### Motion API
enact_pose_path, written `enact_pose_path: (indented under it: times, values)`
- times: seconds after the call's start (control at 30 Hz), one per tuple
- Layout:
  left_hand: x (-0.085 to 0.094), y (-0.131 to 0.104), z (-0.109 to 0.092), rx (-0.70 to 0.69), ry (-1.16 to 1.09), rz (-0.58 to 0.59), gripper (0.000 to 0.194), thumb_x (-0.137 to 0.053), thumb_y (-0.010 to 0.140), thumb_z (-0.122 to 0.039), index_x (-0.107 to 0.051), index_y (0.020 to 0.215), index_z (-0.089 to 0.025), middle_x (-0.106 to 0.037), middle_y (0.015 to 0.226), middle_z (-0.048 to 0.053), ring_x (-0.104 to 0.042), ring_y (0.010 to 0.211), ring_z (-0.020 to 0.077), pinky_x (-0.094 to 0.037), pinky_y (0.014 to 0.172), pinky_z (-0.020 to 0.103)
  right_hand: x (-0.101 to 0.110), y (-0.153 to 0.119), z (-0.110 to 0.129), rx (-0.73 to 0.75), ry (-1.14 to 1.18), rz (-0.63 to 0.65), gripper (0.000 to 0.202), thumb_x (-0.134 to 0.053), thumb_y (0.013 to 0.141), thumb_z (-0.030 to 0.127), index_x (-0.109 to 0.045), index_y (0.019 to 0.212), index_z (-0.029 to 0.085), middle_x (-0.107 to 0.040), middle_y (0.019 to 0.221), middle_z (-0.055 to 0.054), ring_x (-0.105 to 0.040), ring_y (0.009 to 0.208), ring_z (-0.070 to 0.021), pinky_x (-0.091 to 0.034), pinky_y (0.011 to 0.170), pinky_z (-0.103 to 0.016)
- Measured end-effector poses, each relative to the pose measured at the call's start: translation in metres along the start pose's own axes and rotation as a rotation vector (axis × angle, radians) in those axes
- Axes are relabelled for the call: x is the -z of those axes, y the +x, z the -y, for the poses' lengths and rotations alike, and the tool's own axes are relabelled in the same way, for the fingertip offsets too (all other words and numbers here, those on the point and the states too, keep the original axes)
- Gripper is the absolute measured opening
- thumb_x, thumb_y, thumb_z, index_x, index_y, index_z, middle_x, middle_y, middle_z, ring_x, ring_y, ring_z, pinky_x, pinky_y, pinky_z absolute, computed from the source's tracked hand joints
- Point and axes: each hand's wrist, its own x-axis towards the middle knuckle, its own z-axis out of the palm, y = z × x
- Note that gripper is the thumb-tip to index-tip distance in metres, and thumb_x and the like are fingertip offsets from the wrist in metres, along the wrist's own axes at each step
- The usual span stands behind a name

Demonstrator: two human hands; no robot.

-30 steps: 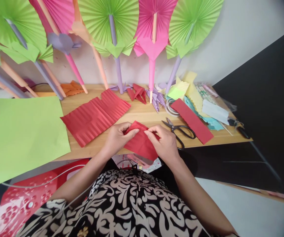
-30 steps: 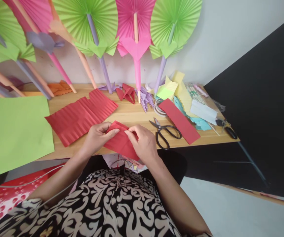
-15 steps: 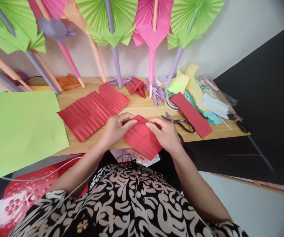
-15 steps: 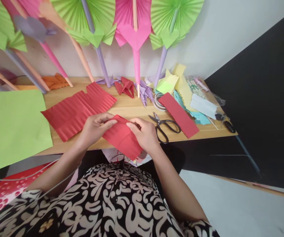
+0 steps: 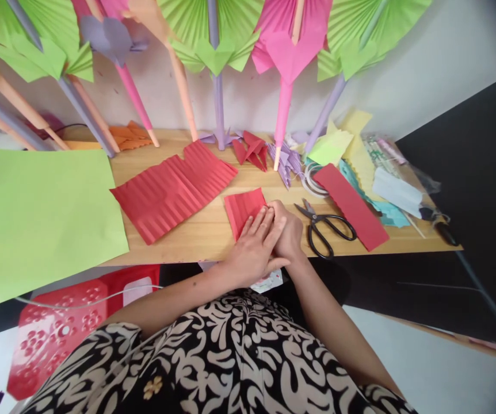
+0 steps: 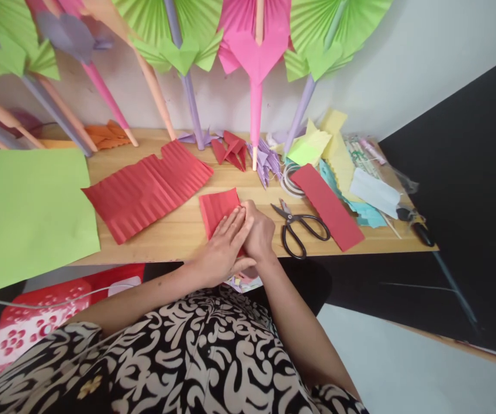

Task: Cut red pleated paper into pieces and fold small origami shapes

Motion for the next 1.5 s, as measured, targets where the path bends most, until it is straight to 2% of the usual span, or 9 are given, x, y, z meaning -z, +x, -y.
enact_pose_path:
  times: [0.2, 0.4, 0.6, 0.8, 0.9, 1.0, 1.17, 1.4, 1.5]
  values:
    - [0.006, -0.009, 0.009, 0.023, 0.180, 0.074, 0.097, -0.051, 0.091, -0.068, -0.019, 0.159, -0.006, -0.020, 0.163, 0.032, -0.015, 0.155, 0.0377, -0.025, 0.124, 0.055, -0.008, 0.005, -0.005, 0.006, -0.171, -0.026, 0.027, -0.043, 0.103, 0.038, -0.066, 0.102, 0.022, -0.069, 0.071, -0.002, -0.056, 0.060, -0.0170, -0.026, 0.059, -0.029]
    - [0.022, -0.032, 0.031, 0.081, 0.331, 0.067, 0.092, -0.049, 0.091, -0.069, -0.038, 0.151, 0.000, -0.033, 0.157, 0.035, -0.026, 0.151, 0.0415, -0.029, 0.122, 0.057, -0.016, 0.009, -0.008, 0.040, -0.291, -0.073, 0.030, -0.044, 0.103, 0.035, -0.069, 0.104, 0.018, -0.071, 0.070, -0.005, -0.057, 0.057, -0.0174, -0.021, 0.057, -0.028]
    - [0.034, -0.035, 0.054, 0.173, 0.395, 0.024, 0.076, -0.045, 0.099, -0.058, -0.046, 0.146, 0.001, -0.033, 0.158, 0.031, -0.028, 0.151, 0.0396, -0.027, 0.123, 0.056, -0.015, 0.009, -0.008, 0.052, -0.319, -0.067, 0.027, -0.046, 0.103, 0.032, -0.069, 0.105, 0.018, -0.073, 0.073, -0.006, -0.059, 0.060, -0.0187, -0.021, 0.057, -0.028]
    - [0.041, -0.028, 0.060, 0.245, 0.425, 0.032, 0.064, -0.046, 0.102, -0.042, -0.045, 0.147, 0.004, -0.034, 0.158, 0.029, -0.029, 0.151, 0.0377, -0.026, 0.124, 0.053, -0.011, 0.012, -0.006, 0.052, -0.353, -0.032, 0.026, -0.046, 0.102, 0.031, -0.069, 0.105, 0.018, -0.073, 0.074, -0.007, -0.062, 0.062, -0.0205, -0.022, 0.057, -0.030]
    - [0.042, -0.032, 0.058, 0.190, 0.410, 0.059, 0.058, -0.043, 0.104, -0.037, -0.045, 0.148, 0.002, -0.035, 0.159, 0.025, -0.029, 0.152, 0.0349, -0.023, 0.125, 0.054, -0.009, 0.014, -0.006, 0.063, -0.344, -0.012, 0.026, -0.046, 0.102, 0.031, -0.068, 0.107, 0.018, -0.074, 0.077, -0.008, -0.064, 0.067, -0.0226, -0.026, 0.058, -0.030]
    - [0.041, -0.043, 0.051, 0.038, 0.360, 0.109, 0.056, -0.043, 0.104, -0.037, -0.045, 0.148, -0.002, -0.038, 0.159, 0.021, -0.033, 0.151, 0.0308, -0.022, 0.126, 0.052, -0.007, 0.015, -0.007, 0.066, -0.332, -0.001, 0.026, -0.046, 0.101, 0.030, -0.068, 0.108, 0.018, -0.075, 0.079, -0.009, -0.065, 0.070, -0.0239, -0.028, 0.059, -0.030]
    - [0.037, -0.071, 0.035, -0.143, 0.264, 0.166, 0.049, -0.046, 0.103, -0.039, -0.049, 0.147, -0.017, -0.043, 0.159, 0.012, -0.033, 0.152, 0.0262, -0.019, 0.127, 0.052, -0.008, 0.014, -0.007, 0.080, -0.313, -0.019, 0.026, -0.045, 0.100, 0.029, -0.069, 0.105, 0.018, -0.075, 0.079, -0.008, -0.066, 0.071, -0.0239, -0.030, 0.059, -0.030]
    - [0.036, -0.088, 0.034, -0.202, 0.234, 0.153, 0.047, -0.048, 0.103, -0.032, -0.048, 0.149, -0.021, -0.048, 0.155, 0.008, -0.034, 0.151, 0.0249, -0.017, 0.127, 0.051, 0.004, 0.024, -0.013, 0.096, -0.219, 0.067, 0.023, -0.049, 0.099, 0.029, -0.070, 0.103, 0.020, -0.077, 0.087, -0.008, -0.069, 0.080, -0.0240, -0.039, 0.067, -0.030]
    - [0.034, -0.089, 0.034, -0.176, 0.238, 0.127, 0.049, -0.047, 0.103, -0.025, -0.045, 0.151, -0.020, -0.050, 0.154, 0.009, -0.036, 0.150, 0.0240, -0.023, 0.125, 0.050, 0.020, 0.019, -0.017, 0.065, -0.231, -0.011, 0.024, -0.050, 0.098, 0.027, -0.070, 0.106, 0.019, -0.077, 0.090, -0.010, -0.069, 0.085, -0.0260, -0.044, 0.073, -0.032]
